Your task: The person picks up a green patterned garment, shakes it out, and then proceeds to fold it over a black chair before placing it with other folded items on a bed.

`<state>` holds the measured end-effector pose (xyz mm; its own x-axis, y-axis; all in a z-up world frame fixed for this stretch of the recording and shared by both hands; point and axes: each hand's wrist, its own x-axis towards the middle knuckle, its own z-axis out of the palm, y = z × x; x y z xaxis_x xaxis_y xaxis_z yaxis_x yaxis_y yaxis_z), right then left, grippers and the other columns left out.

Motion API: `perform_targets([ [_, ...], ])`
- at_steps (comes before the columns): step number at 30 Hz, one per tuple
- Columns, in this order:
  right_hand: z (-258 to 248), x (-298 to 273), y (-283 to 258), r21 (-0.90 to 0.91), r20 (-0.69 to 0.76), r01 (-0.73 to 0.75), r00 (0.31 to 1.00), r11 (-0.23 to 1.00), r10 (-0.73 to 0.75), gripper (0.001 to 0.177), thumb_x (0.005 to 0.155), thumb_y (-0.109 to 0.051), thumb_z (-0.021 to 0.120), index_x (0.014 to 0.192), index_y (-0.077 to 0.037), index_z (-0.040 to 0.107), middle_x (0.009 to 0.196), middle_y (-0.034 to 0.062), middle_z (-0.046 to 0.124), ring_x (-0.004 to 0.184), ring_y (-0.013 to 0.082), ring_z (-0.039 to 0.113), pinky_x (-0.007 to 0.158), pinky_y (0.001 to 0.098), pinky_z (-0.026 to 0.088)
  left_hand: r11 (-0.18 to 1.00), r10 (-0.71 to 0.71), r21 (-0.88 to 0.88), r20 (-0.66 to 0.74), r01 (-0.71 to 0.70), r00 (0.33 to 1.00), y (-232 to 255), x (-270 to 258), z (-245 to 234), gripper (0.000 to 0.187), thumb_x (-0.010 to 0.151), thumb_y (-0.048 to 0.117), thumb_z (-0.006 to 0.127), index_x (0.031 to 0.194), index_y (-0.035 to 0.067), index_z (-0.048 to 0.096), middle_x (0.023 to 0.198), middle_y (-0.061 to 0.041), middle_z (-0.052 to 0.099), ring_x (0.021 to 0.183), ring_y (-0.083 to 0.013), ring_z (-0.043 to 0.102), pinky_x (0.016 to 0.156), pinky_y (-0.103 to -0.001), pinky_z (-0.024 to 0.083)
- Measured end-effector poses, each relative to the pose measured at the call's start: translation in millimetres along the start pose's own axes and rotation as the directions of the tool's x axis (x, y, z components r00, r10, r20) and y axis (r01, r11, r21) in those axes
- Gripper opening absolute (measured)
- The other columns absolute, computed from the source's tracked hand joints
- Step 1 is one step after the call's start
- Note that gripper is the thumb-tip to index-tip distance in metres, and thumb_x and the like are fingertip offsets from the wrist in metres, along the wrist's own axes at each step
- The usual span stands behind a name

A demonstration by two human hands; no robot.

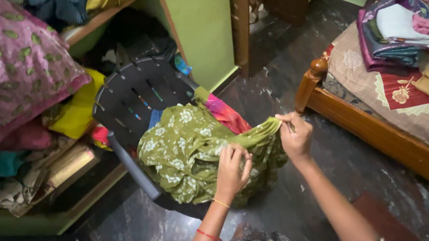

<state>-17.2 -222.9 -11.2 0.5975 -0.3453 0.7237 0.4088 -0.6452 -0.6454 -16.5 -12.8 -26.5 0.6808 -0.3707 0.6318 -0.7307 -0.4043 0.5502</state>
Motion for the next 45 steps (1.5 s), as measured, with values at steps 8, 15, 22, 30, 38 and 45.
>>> perform_targets([
  [8,13.9,2.3,22.9,0.3,-0.003,-0.141,0.989,0.943,0.149,0.009,0.098,0.009,0.06,0.099,0.002,0.066,0.081,0.0021,0.06,0.075,0.0063,0.054,0.069,0.0236,0.043,0.988,0.011,-0.156,0.071,0.0,0.997,-14.1,-5.4,3.2,0.02,0.088,0.004,0.068,0.106,0.007,0.061,0.106,-0.014,0.063,0.103,-0.0319,0.063,0.092,-0.041,0.052],
  [15,10.6,6.5,51.7,0.515,0.118,-0.243,0.97,0.822,0.213,0.004,0.102,0.004,0.062,0.1,0.001,0.064,0.091,-0.0009,0.064,0.083,0.0041,0.057,0.076,0.0194,0.046,0.621,-0.52,-0.544,0.253,0.564,0.816,-43.0,-22.2,61.8,0.034,0.098,0.014,0.057,0.13,0.004,0.053,0.092,-0.014,0.07,0.072,-0.0319,0.071,0.068,-0.042,0.057],
  [22,9.0,2.2,77.5,0.437,0.144,-0.305,0.952,0.846,0.269,0.005,0.102,0.004,0.063,0.099,0.001,0.064,0.088,-0.0012,0.063,0.081,0.0027,0.057,0.074,0.0189,0.047,0.906,-0.262,-0.208,0.409,0.369,0.874,-23.3,-31.1,68.8,0.06,0.088,0.023,0.076,0.14,0.009,0.049,0.077,-0.007,0.075,0.058,-0.0184,0.068,0.058,-0.035,0.055],
  [30,5.9,3.1,56.8,0.42,0.124,-0.306,0.952,0.855,0.28,0.005,0.103,0.004,0.061,0.101,0.0,0.064,0.09,-0.0014,0.064,0.083,0.0031,0.058,0.075,0.0196,0.048,0.673,-0.307,-0.583,0.338,0.454,0.889,-0.3,-51.9,100.2,0.066,0.096,0.022,0.068,0.147,0.009,0.029,0.069,0.0,0.067,0.056,-0.0124,0.065,0.056,-0.028,0.052],
  [38,0.0,4.2,58.9,0.36,0.117,-0.262,0.965,0.896,0.235,0.006,0.103,0.004,0.061,0.101,0.0,0.064,0.091,-0.0006,0.063,0.084,0.0036,0.056,0.077,0.0198,0.047,0.949,-0.072,-0.281,0.252,0.144,0.965,-1.6,-51.4,98.9,0.013,0.087,0.015,0.07,0.092,0.004,0.069,0.08,-0.008,0.063,0.075,-0.0295,0.063,0.075,-0.038,0.052],
  [45,-1.1,7.9,55.3,0.403,0.124,-0.273,0.962,0.874,0.244,0.006,0.102,0.004,0.062,0.1,0.0,0.065,0.091,-0.001,0.066,0.084,0.0032,0.059,0.076,0.0196,0.048,0.656,-0.093,-0.624,0.492,0.425,0.866,-26.2,-75.8,133.0,0.043,0.091,0.018,0.061,0.131,0.005,0.057,0.112,-0.012,0.055,0.101,-0.0214,0.059,0.087,-0.031,0.049],
])
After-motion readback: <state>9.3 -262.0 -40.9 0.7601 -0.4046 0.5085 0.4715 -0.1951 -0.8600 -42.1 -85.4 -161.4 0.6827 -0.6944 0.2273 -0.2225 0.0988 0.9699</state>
